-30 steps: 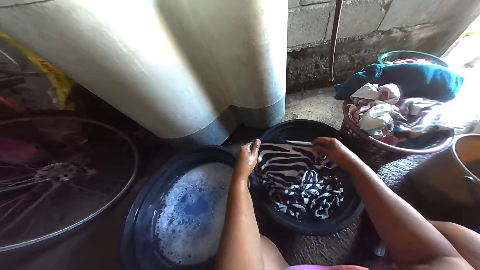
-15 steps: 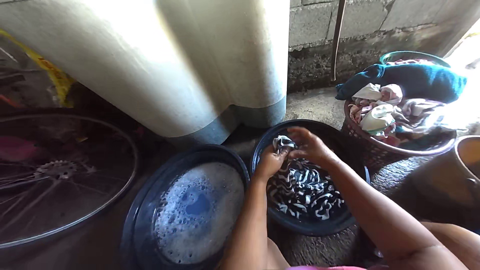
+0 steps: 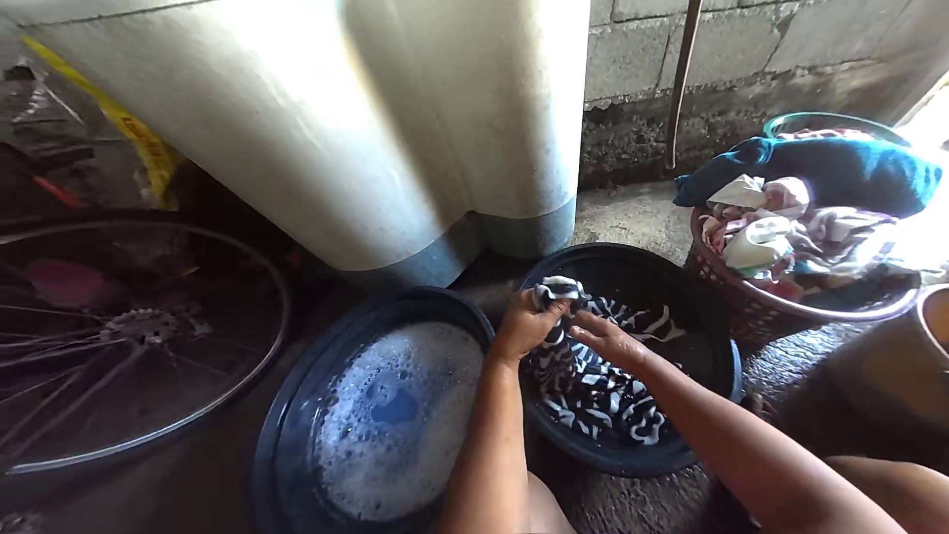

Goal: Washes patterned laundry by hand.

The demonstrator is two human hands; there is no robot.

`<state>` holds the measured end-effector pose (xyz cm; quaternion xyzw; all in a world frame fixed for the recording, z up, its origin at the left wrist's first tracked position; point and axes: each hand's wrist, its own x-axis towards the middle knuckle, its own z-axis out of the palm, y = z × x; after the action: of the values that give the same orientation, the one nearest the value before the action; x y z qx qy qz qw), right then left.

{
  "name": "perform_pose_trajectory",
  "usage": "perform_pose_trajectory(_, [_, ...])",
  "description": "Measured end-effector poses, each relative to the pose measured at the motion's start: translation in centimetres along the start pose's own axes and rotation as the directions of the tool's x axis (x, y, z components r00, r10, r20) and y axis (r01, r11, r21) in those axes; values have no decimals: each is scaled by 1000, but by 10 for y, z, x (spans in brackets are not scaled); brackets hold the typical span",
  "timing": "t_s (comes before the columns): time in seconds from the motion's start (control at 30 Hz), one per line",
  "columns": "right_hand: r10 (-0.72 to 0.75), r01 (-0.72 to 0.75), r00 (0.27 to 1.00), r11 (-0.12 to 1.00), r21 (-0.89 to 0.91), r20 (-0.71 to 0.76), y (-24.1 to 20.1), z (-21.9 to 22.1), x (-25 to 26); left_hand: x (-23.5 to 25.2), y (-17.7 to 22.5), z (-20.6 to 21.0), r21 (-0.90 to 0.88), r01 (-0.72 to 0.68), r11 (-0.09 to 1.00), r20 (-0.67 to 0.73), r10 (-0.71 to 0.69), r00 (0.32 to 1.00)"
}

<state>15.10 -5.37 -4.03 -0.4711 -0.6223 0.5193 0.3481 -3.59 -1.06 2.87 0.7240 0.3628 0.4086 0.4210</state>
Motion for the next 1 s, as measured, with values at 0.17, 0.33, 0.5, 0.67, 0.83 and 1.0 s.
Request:
perform_pose_trajectory(0.17, [213, -187, 972, 955, -230, 97, 39, 0, -1, 2, 1, -11, -168, -38, 985, -276, -10, 961])
perform_pose_trajectory(0.33, [318, -301, 947, 926, -228, 44, 81, -34, -37, 3, -7, -38, -197, 22, 980, -532, -126, 838])
perform_pose_trajectory(0.5, [-34, 71, 941, 993, 99, -336, 16, -95, -58, -2, -10, -56, -137, 108, 985, -556, -167, 814])
perform_pose_trajectory(0.67, [-346, 386, 740, 921, -57, -577, -107, -125, -62, 0, 14, -55, -348, -56, 936, -651, -199, 732])
perform_pose_trajectory(0.83, [-442, 240, 664, 890, -387, -603, -142, -60, -12, 20, 3, 4, -803, -55, 594, -369, -422, 828])
perform_pose_trajectory(1.0, [-77, -68, 893, 951, -303, -443, -70, -12, 21, 10, 4, 86, -759, 407, 508, 77, -551, 831])
